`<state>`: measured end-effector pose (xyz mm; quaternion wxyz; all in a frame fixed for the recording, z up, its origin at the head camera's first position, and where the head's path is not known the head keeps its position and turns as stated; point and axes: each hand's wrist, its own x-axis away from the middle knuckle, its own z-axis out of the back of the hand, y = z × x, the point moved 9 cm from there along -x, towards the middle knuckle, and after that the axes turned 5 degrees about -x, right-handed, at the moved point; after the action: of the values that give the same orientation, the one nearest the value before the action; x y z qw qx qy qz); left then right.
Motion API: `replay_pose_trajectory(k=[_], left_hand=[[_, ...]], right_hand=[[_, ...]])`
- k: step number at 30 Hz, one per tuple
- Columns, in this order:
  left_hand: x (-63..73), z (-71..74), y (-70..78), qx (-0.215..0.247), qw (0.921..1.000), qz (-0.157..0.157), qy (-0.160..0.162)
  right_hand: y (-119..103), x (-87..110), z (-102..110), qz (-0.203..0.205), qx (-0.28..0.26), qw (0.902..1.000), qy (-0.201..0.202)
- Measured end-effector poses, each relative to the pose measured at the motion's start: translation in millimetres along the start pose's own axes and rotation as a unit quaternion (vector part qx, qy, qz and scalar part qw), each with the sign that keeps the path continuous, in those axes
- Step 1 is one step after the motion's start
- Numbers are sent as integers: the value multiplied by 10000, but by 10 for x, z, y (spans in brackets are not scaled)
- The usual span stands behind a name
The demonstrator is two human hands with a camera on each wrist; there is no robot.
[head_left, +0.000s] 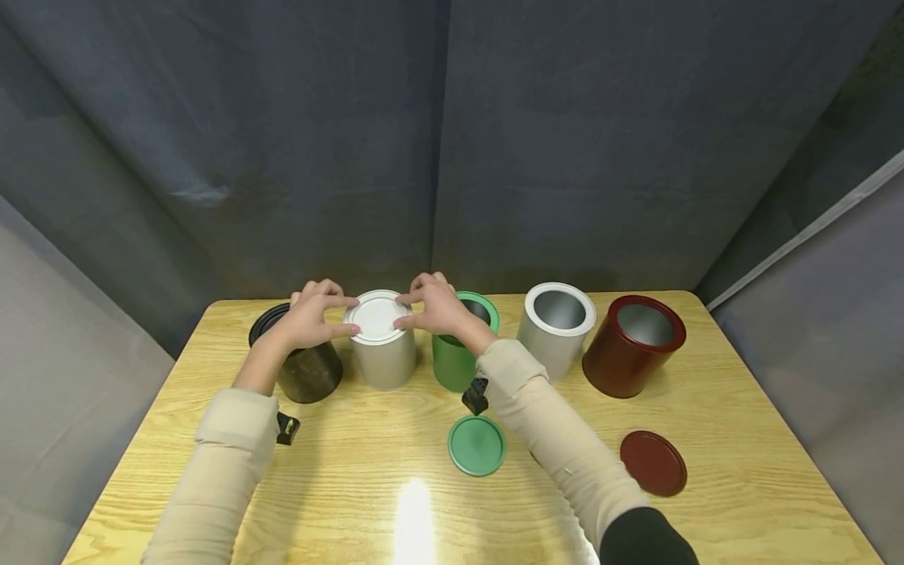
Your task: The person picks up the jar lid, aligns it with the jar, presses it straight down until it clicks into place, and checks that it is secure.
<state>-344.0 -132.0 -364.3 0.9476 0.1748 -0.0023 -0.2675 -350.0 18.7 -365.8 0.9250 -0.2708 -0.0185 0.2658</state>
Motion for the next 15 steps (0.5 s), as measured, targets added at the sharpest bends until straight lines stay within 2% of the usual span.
replay_pose_trajectory(k=[8,15], left_hand=[[4,-18,-9,85,9998,143,-82],[0,-8,36,-106,9999,79,-52]], right_hand=[[84,-19,-25,-245,-45,9997,-65],[105,-11,-33,-123,-148,9997,-125]])
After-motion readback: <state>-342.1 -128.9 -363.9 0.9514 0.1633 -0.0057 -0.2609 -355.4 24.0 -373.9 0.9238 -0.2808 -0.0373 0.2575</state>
